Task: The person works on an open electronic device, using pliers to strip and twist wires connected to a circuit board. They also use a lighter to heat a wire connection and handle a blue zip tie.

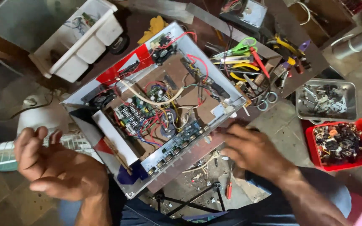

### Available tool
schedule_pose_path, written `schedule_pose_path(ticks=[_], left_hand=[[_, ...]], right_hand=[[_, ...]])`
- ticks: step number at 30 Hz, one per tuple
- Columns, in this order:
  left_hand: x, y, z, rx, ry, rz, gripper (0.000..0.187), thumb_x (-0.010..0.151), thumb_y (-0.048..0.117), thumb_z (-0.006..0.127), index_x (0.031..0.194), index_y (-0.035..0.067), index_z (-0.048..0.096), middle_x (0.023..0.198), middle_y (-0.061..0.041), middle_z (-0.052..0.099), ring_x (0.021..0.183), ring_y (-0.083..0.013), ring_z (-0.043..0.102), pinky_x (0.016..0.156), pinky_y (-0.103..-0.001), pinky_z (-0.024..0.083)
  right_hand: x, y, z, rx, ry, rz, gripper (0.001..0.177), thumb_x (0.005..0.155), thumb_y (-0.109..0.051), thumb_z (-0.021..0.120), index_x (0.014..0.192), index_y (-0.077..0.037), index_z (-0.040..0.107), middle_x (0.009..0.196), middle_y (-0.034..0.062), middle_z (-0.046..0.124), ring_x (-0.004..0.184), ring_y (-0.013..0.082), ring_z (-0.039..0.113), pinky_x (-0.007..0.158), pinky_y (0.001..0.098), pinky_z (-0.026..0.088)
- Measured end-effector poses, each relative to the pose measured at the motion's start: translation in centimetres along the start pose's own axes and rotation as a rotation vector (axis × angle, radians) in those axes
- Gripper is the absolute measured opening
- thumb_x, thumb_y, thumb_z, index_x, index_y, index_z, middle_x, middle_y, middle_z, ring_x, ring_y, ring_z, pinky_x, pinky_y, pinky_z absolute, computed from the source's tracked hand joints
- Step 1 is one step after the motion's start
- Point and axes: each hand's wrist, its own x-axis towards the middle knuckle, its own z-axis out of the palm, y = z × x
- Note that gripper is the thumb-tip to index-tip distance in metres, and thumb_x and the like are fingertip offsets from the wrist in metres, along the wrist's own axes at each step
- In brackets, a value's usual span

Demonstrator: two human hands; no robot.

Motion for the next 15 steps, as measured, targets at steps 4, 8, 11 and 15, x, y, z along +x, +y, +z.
schedule_pose_path(ticks=[4, 8, 11, 15], left_hand=[[0.1, -0.5, 0.3, 0.014, -0.036, 0.032, 0.059, 0.105, 0.066, 0.044, 0.123, 0.011, 0.052, 0.136, -0.012, 0.046, 0.122, -0.0272, 0.050, 0.097, -0.035, 0.048], [0.1, -1.3, 0.4, -0.013, 0.044, 0.013, 0.061, 0.101, 0.065, 0.042, 0.122, 0.009, 0.054, 0.133, -0.011, 0.050, 0.117, -0.0256, 0.052, 0.092, -0.031, 0.048], [0.3, -1.0, 0.6, 0.017, 0.046, 0.020, 0.058, 0.102, 0.064, 0.040, 0.120, 0.010, 0.053, 0.131, -0.011, 0.051, 0.115, -0.0268, 0.051, 0.090, -0.032, 0.045], [0.3, -0.8, 0.6, 0.092, 0.032, 0.047, 0.061, 0.103, 0.065, 0.038, 0.120, 0.008, 0.051, 0.129, -0.013, 0.050, 0.112, -0.0294, 0.050, 0.089, -0.037, 0.043]], right_hand=[[-1.1, 1.7, 4.2, -0.254, -0.059, -0.095, 0.064, 0.072, -0.014, 0.082, 0.132, -0.011, 0.060, 0.129, 0.0128, 0.055, 0.086, 0.0263, 0.072, 0.068, 0.0386, 0.065], [-1.7, 2.4, 6.7, -0.439, -0.118, -0.124, 0.070, 0.068, -0.014, 0.083, 0.134, -0.017, 0.061, 0.127, 0.0100, 0.052, 0.105, 0.0279, 0.059, 0.091, 0.0478, 0.048], [-2.3, 3.2, 7.6, -0.395, -0.099, -0.140, 0.074, 0.063, -0.007, 0.083, 0.134, -0.014, 0.061, 0.123, 0.0076, 0.055, 0.096, 0.0238, 0.060, 0.090, 0.0453, 0.040], [-2.8, 3.4, 7.5, -0.367, -0.054, -0.237, 0.074, 0.056, 0.003, 0.080, 0.127, -0.010, 0.064, 0.122, 0.0090, 0.058, 0.107, 0.0274, 0.057, 0.091, 0.0455, 0.040]])
